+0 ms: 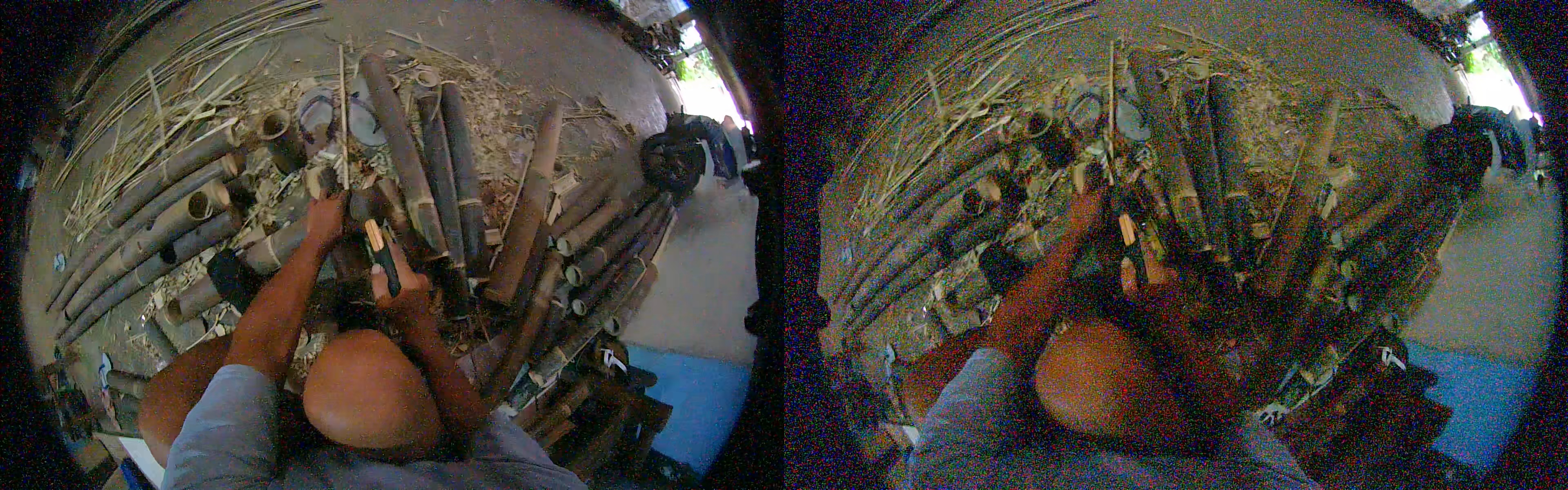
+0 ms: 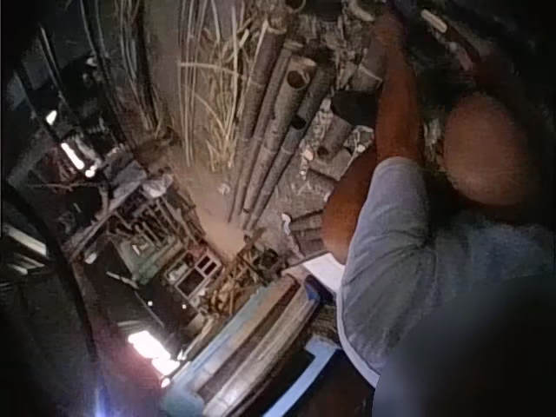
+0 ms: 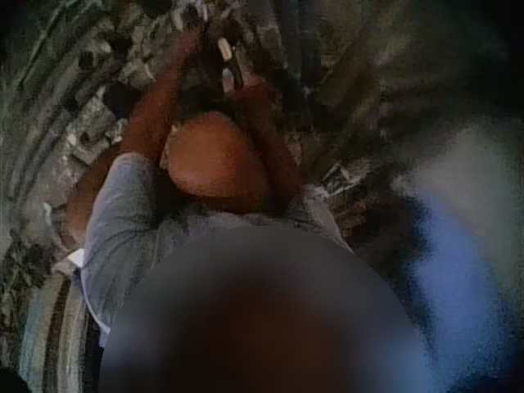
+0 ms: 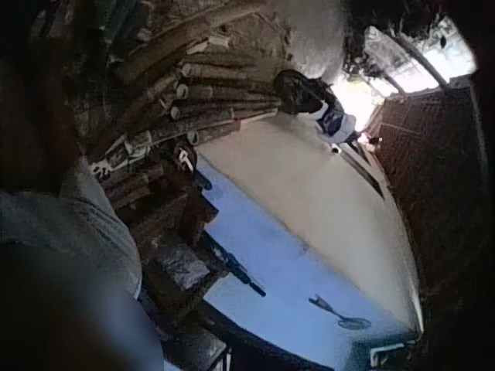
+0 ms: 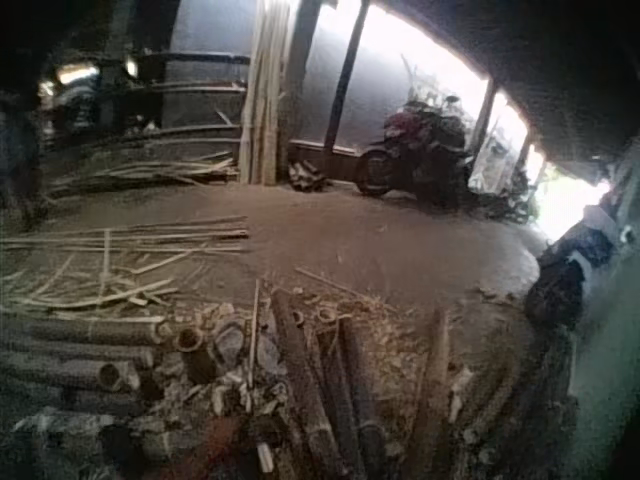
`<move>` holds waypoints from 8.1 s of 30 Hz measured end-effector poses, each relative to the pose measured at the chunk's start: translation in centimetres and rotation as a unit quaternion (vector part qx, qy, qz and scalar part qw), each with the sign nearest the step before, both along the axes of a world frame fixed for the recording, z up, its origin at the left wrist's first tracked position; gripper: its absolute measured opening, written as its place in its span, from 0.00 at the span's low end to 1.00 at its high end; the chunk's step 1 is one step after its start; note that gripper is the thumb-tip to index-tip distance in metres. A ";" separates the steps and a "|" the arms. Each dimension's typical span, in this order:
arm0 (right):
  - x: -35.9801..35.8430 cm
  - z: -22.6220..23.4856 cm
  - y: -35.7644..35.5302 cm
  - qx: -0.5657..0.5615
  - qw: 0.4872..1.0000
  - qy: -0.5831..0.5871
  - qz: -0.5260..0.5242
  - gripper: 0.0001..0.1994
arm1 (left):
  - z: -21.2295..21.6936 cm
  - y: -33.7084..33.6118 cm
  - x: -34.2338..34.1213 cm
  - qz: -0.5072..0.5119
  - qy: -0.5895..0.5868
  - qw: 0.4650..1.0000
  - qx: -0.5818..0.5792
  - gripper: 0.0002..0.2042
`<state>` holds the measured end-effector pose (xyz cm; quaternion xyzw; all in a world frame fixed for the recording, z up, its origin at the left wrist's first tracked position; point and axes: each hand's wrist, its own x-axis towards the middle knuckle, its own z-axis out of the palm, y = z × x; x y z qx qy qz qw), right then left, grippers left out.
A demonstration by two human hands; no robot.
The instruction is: The person sits on the floor and uses a knife to carve and shape bamboo poles. They repeatedly cut, scrape, and smooth the bamboo, creating shavings and debris on the floor.
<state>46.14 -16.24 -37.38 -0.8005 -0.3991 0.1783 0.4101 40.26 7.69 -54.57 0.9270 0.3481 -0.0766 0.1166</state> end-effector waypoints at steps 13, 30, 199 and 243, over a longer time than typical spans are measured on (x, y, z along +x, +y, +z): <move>-0.9 2.1 -10.3 -0.080 0.995 -0.019 0.054 0.31 | 2.7 -0.7 0.1 -0.016 -0.038 0.999 0.006 0.37; -1.6 5.8 -15.3 -0.065 0.967 -0.221 0.107 0.27 | 4.8 -1.7 -0.1 0.024 -0.069 0.997 -0.041 0.38; 1.1 -8.5 -5.1 -0.055 0.990 0.118 -0.052 0.29 | 2.6 1.0 -2.2 0.046 -0.155 0.983 -0.091 0.42; -2.6 0.7 -18.5 -0.232 0.970 0.056 0.043 0.32 | 6.8 0.3 -0.6 0.021 -0.083 0.992 -0.093 0.38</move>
